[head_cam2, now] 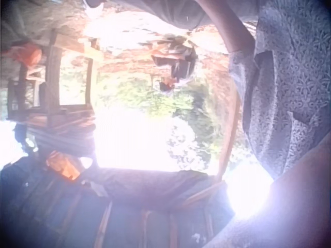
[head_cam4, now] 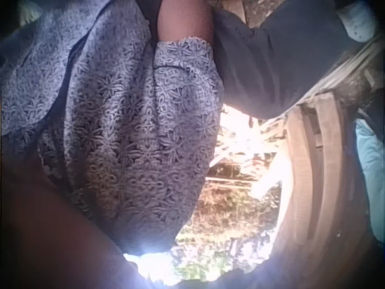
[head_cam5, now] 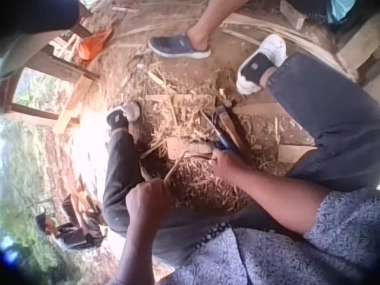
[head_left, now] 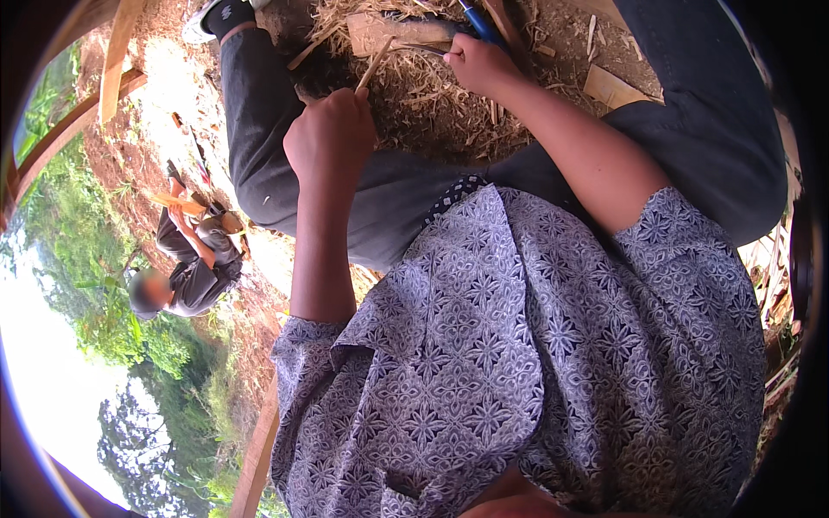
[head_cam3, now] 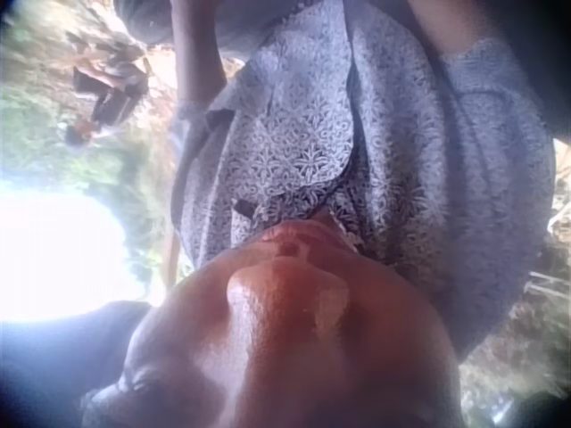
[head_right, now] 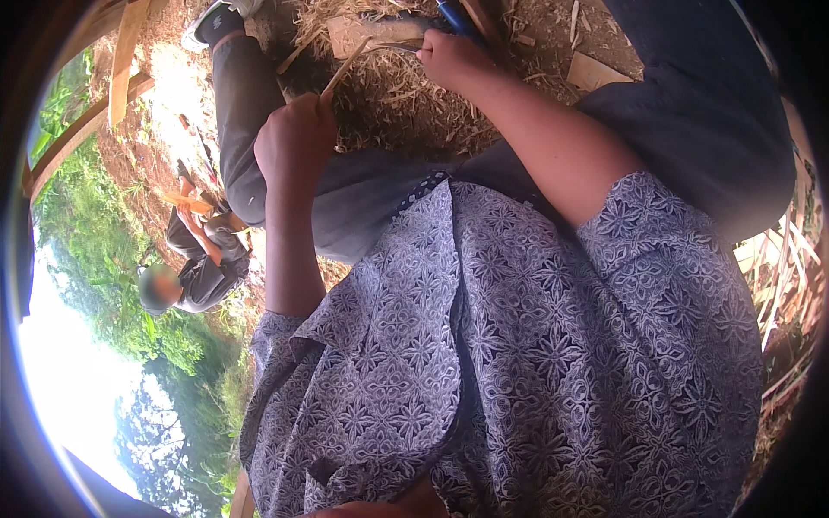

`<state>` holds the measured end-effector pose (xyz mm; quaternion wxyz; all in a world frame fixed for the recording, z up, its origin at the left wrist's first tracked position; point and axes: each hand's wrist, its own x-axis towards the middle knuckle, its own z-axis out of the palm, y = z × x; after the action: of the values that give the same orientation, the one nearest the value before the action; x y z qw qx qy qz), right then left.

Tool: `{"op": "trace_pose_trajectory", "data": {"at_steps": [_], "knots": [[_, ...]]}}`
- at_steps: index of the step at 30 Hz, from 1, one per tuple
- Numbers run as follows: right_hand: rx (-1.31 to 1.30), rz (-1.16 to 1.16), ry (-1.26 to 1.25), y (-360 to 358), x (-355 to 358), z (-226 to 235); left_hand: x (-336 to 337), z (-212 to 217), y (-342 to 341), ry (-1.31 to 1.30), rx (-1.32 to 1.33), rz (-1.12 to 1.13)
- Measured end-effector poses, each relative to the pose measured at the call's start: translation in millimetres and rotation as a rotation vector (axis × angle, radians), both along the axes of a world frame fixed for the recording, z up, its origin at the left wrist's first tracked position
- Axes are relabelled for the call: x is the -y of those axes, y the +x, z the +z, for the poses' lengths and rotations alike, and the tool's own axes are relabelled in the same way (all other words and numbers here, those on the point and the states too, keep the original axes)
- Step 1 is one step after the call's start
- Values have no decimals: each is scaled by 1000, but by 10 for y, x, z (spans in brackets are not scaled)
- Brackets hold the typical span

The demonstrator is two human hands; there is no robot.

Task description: The person sits on the ground and uses a knife to shave thin strips from a small piece of wood. They hold the wood in their left hand and carefully scrape the blade along its length to produce fine shavings.

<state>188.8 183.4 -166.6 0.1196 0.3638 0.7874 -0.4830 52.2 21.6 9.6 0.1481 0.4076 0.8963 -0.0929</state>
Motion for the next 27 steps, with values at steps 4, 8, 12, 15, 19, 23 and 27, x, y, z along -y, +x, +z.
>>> {"op": "trace_pose_trajectory", "data": {"at_steps": [4,8,12,15,19,23,27], "knots": [[-138,6,-104,-223,259,505,30,-13,-10,-17,-3,-3],[-166,20,-66,-238,301,469,30,-18,2,-21,-25,-13],[5,31,3,28,35,-35,19,-21,37,-17,-29,-37],[-152,-11,-20,-84,198,51,-11,17,63,-35,-25,-41],[-209,8,-90,-242,288,478,47,-10,59,-7,-26,-59],[-120,19,-35,-57,150,121,51,-11,76,-12,-23,-54],[-179,9,13,-92,217,92,52,-2,48,-22,-27,-59]]}}
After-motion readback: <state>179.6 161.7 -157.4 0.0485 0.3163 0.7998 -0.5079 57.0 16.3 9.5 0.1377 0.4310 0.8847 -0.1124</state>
